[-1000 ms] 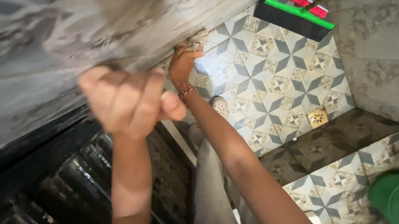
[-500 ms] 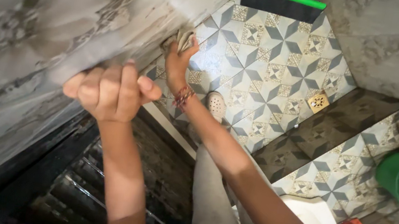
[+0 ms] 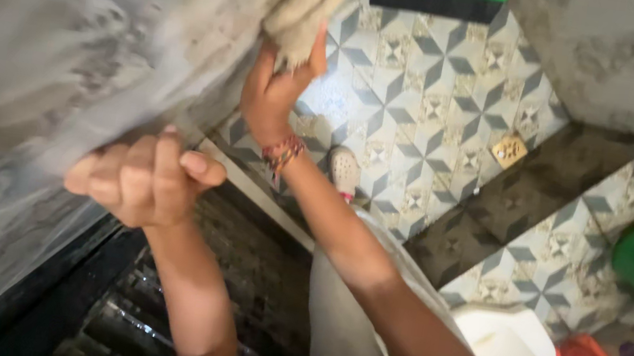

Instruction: The person cleans the patterned wall tiles in a bathroom with a cloth, wiping the surfaces repeatedly.

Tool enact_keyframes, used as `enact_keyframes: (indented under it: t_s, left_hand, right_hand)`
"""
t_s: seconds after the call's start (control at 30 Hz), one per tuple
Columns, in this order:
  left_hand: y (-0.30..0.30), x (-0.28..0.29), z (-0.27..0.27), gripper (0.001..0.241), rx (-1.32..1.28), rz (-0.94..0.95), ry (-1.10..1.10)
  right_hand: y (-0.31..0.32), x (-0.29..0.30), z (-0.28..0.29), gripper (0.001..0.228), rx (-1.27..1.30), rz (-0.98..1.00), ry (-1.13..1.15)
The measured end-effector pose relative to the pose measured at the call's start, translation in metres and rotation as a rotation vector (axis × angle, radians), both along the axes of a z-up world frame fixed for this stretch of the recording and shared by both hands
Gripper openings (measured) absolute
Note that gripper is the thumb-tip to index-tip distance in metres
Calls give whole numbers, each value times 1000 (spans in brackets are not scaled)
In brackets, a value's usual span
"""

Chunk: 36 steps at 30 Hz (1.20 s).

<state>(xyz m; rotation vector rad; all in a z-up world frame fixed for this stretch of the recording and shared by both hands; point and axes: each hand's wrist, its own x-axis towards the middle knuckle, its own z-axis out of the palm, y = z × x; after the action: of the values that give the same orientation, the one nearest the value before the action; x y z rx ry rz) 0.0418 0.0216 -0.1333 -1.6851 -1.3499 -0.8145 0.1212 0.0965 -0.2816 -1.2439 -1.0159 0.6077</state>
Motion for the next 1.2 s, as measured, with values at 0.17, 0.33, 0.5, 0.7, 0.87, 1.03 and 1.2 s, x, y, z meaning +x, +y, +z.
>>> enact_keyframes:
  t_s: [0.17, 0.33, 0.5, 0.7, 0.87, 1.03, 1.2]
  left_hand:
    - [11, -5, -4, 27, 106, -19, 44]
    - [15, -9, -12, 26, 218, -16, 66]
    - [10, -7, -10, 27, 153, 16, 62]
    - [14, -7, -12, 26, 184, 34, 98]
    - [18, -6, -13, 25, 221, 45, 93]
    - [18, -5, -10, 26, 240, 39, 97]
    - [9, 0, -7, 22, 91, 53, 30]
  right_hand:
    - [30, 25, -38, 62, -187, -20, 22]
    - [39, 41, -115, 51, -343, -12, 1]
    - [63, 73, -235, 41, -689, 241, 498]
    - [11, 42, -276, 40, -965, 365, 399]
    - [-34, 6, -246, 32, -1032, 421, 546]
    - [-22, 3, -184, 29, -1215, 339, 798]
    - [13, 12, -125, 36, -773, 11, 517]
